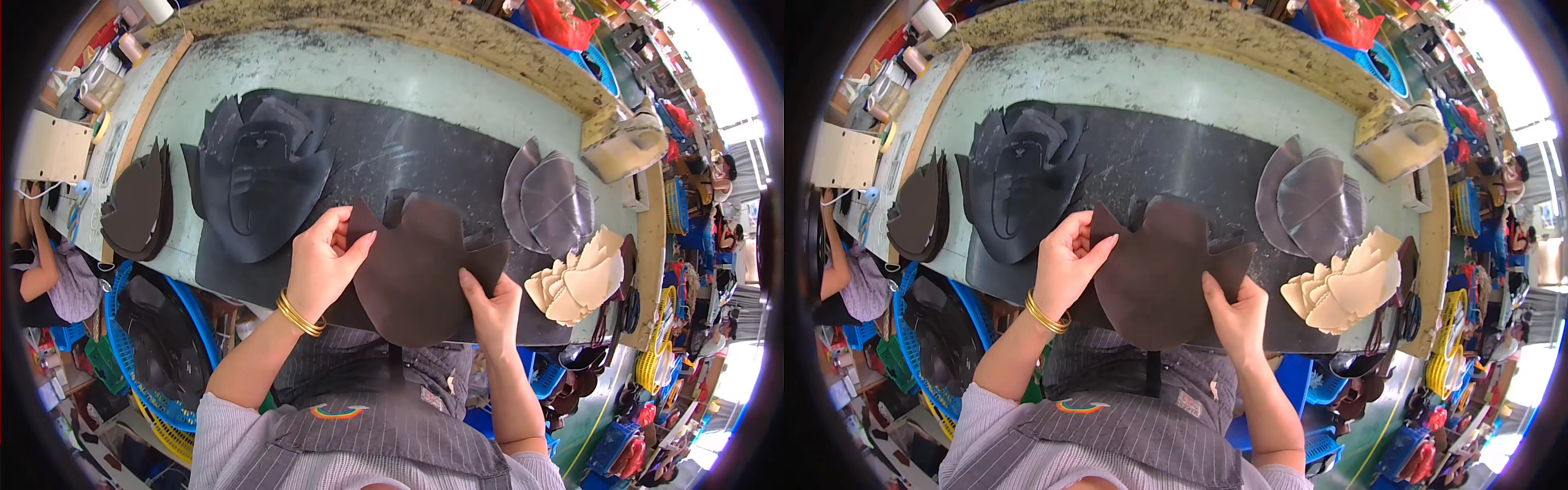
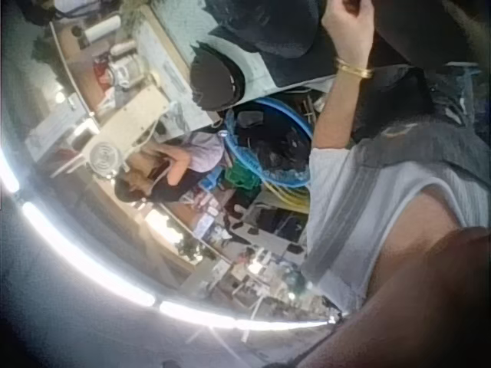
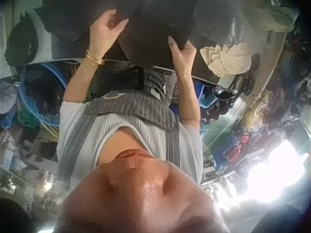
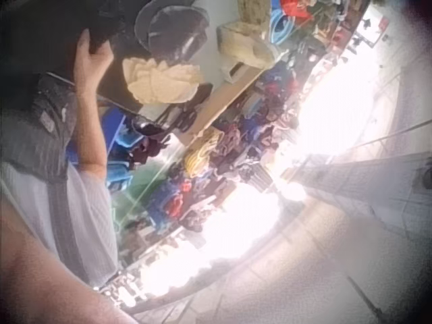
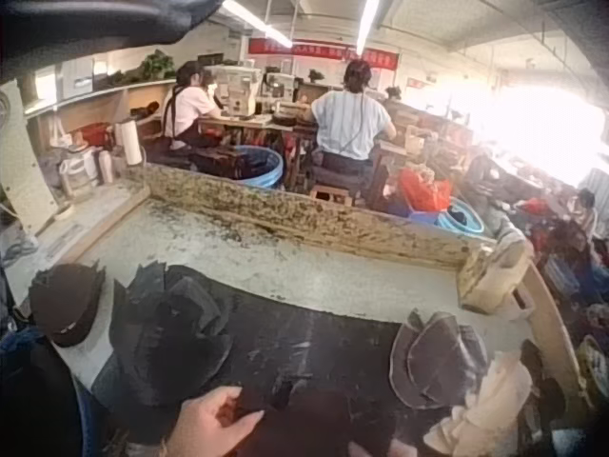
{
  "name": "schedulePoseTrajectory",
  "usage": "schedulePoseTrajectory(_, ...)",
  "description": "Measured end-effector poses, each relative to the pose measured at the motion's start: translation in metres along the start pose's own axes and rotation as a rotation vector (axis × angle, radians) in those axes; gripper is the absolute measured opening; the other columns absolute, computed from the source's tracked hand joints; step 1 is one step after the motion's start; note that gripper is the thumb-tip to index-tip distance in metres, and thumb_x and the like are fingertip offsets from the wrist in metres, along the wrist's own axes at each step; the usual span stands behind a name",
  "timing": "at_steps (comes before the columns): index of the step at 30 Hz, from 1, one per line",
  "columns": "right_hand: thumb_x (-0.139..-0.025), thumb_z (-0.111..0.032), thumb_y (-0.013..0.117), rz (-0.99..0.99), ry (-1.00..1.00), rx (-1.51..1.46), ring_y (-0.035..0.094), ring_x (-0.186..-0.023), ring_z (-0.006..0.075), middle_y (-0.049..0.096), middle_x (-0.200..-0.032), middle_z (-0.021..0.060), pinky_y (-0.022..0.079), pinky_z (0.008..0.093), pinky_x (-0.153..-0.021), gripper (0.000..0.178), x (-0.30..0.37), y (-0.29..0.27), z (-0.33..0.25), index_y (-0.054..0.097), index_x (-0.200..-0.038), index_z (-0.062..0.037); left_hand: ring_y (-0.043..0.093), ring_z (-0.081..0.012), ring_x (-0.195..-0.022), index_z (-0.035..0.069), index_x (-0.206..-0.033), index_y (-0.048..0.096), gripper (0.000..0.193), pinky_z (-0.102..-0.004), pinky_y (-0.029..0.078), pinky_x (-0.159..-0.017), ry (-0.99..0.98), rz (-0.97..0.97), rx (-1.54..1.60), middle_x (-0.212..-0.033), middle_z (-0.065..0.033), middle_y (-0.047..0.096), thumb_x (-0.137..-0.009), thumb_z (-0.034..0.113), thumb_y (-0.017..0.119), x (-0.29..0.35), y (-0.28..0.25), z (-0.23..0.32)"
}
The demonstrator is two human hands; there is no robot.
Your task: The person peels the backing from lining pads by hand, adheres them onto shoe panels on the workbench, and aligns and presses leather upper cutouts onto the assemblies.
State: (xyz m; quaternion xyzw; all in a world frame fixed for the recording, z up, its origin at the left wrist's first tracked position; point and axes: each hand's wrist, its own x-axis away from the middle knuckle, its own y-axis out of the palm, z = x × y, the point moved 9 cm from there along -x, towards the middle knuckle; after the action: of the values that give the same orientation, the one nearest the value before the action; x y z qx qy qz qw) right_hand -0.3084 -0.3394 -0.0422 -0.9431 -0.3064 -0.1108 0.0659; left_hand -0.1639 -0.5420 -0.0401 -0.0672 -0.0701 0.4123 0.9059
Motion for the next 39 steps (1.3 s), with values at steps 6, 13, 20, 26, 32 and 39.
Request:
schedulePoseTrajectory(6,-0.085,-0.007,0.063,-0.023,0.003,-0.021,0.055,-0.072,0.0053,0.065,-0.081,0.0014,0.045,0.0207,-0.066,0.011,-0.003,0.001,0.001,0.064,-0.090,0.0030,0.056,-0.0003,-0.068,-0.001,-0.105,0.058,0.026,-0.0149,0.047,-0.059,-0.033,-0.047,0.017,-0.082,0.0004,0.063,-0.081,0.002,0.067,0.000,0.002,0.002)
schedulePoseTrajectory(13,-0.084,-0.005,0.063,-0.019,-0.007,0.051,0.055,-0.071,0.0046,0.064,-0.080,0.0004,0.045,0.0207,-0.065,0.011,0.000,-0.001,0.003,0.063,-0.091,0.0033,0.052,0.0010,-0.061,0.001,-0.107,0.058,0.030,-0.0148,0.044,-0.054,0.044,-0.018,-0.113,-0.078,0.0010,0.061,-0.079,0.002,0.069,0.003,0.003,0.009)
schedulePoseTrajectory(20,-0.084,-0.003,0.063,-0.054,-0.016,0.081,0.058,-0.077,0.0063,0.066,-0.087,0.0025,0.047,0.0208,-0.068,0.015,0.003,0.005,-0.003,0.063,-0.097,0.0040,0.050,-0.0310,-0.110,0.004,-0.115,0.058,0.042,-0.0405,0.039,-0.093,0.780,-0.052,-0.815,-0.120,-0.0119,0.053,-0.073,0.004,0.066,0.034,0.048,0.085)
schedulePoseTrajectory(26,-0.085,-0.015,0.067,0.115,0.091,0.237,0.054,-0.049,0.0033,0.063,-0.067,0.0025,0.042,0.0187,-0.040,0.017,0.007,-0.032,0.003,0.061,-0.087,0.0007,0.034,-0.0361,-0.131,-0.003,-0.133,0.040,0.066,-0.0468,0.026,-0.108,0.713,-0.528,-0.851,-0.142,-0.0165,0.036,-0.082,0.033,0.062,0.039,0.104,0.054)
schedulePoseTrajectory(32,-0.087,-0.016,0.065,0.201,0.131,0.204,0.055,-0.049,0.0057,0.061,-0.062,0.0030,0.044,0.0215,-0.043,0.016,0.007,-0.047,0.015,0.058,-0.086,-0.0006,0.029,-0.0397,-0.133,0.010,-0.134,0.046,0.068,-0.0507,0.025,-0.107,0.726,-0.580,-0.881,-0.144,-0.0109,0.035,-0.078,0.045,0.063,0.038,0.113,0.058)
schedulePoseTrajectory(39,-0.084,-0.010,0.062,0.426,-0.463,1.046,0.057,-0.066,0.0293,0.055,-0.074,0.0109,0.046,0.0402,-0.057,0.011,-0.001,-0.046,-0.057,0.053,-0.082,-0.0041,0.034,-0.0374,-0.129,0.013,-0.122,0.057,0.054,-0.0532,0.024,-0.107,0.816,-0.434,-0.816,-0.136,-0.0102,0.044,-0.075,0.036,0.069,0.042,0.101,0.067)
